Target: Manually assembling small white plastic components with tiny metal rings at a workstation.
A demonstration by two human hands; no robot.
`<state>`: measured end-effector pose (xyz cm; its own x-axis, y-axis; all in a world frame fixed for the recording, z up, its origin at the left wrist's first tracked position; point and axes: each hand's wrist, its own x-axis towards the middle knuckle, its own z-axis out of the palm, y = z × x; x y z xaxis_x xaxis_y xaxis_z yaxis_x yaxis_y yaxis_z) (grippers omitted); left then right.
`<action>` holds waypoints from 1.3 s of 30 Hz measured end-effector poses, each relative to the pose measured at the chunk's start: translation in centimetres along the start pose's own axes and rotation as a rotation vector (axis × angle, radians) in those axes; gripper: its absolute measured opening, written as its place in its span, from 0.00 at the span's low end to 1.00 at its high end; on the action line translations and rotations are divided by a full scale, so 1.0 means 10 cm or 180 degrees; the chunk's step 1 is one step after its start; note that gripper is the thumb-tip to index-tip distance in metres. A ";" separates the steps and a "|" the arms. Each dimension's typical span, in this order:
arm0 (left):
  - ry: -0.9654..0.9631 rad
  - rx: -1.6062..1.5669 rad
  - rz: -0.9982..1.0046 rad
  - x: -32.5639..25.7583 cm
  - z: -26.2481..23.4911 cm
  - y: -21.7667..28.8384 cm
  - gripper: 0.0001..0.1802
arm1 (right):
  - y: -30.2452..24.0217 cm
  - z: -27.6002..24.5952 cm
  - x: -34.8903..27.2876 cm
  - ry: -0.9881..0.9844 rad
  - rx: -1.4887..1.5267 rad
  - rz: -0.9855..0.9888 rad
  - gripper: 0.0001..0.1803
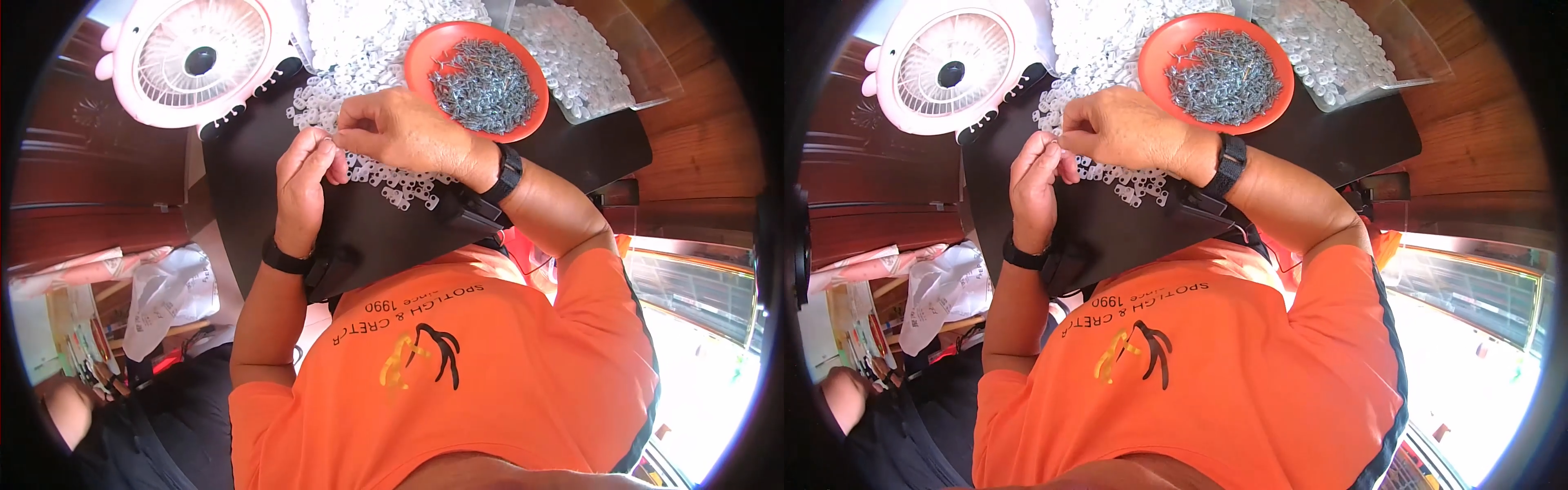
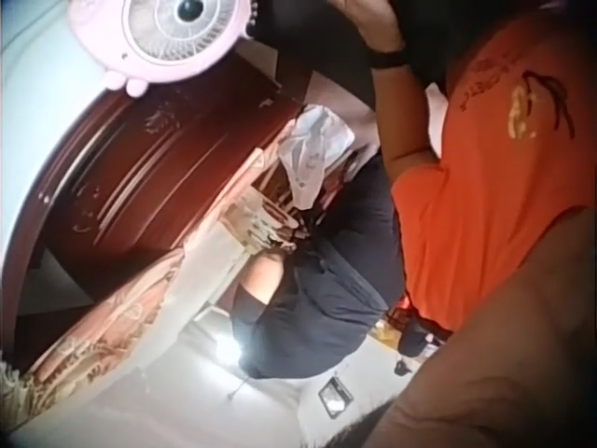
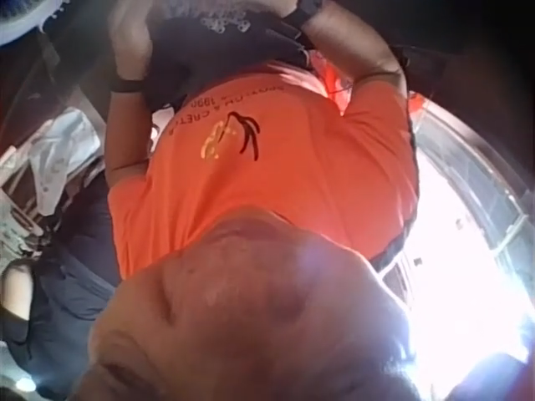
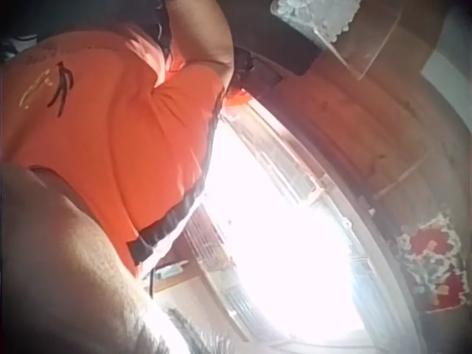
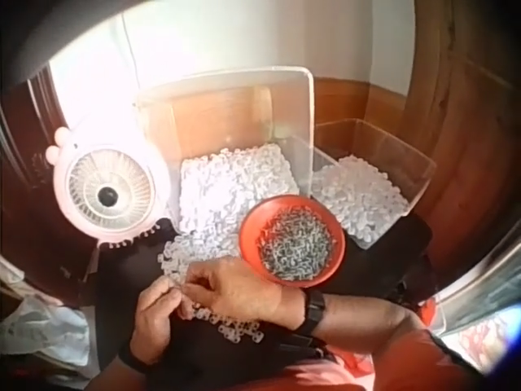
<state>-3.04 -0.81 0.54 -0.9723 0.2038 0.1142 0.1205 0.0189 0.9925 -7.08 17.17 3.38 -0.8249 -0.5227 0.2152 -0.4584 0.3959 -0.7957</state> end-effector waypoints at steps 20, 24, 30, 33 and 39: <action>0.0123 -0.0092 -0.0075 -0.02 0.00 0.00 0.11 | 0.64 -0.61 0.23 0.0570 -0.3472 0.1008 0.09; 0.0221 -0.0316 -0.0132 -0.02 0.02 0.00 0.12 | 0.63 -0.60 0.24 0.0520 -0.3469 0.1012 0.09; 0.0185 -0.0359 -0.0155 -0.04 0.05 0.01 0.10 | 0.66 -0.59 0.24 0.0537 -0.3305 0.0939 0.10; 0.0208 -0.0337 -0.0133 -0.04 0.04 0.01 0.10 | 0.59 -0.61 0.22 0.0811 -0.3090 0.0864 0.11; 0.0264 -0.0349 -0.0077 -0.03 0.03 -0.01 0.10 | 0.69 -0.73 0.19 0.1073 -0.2576 0.0524 0.11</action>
<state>-2.75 -0.59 0.42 -0.9884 0.1229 0.0889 0.0787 -0.0853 0.9932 -14.27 24.44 2.46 -0.8958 -0.2130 0.3901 -0.3135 0.9249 -0.2150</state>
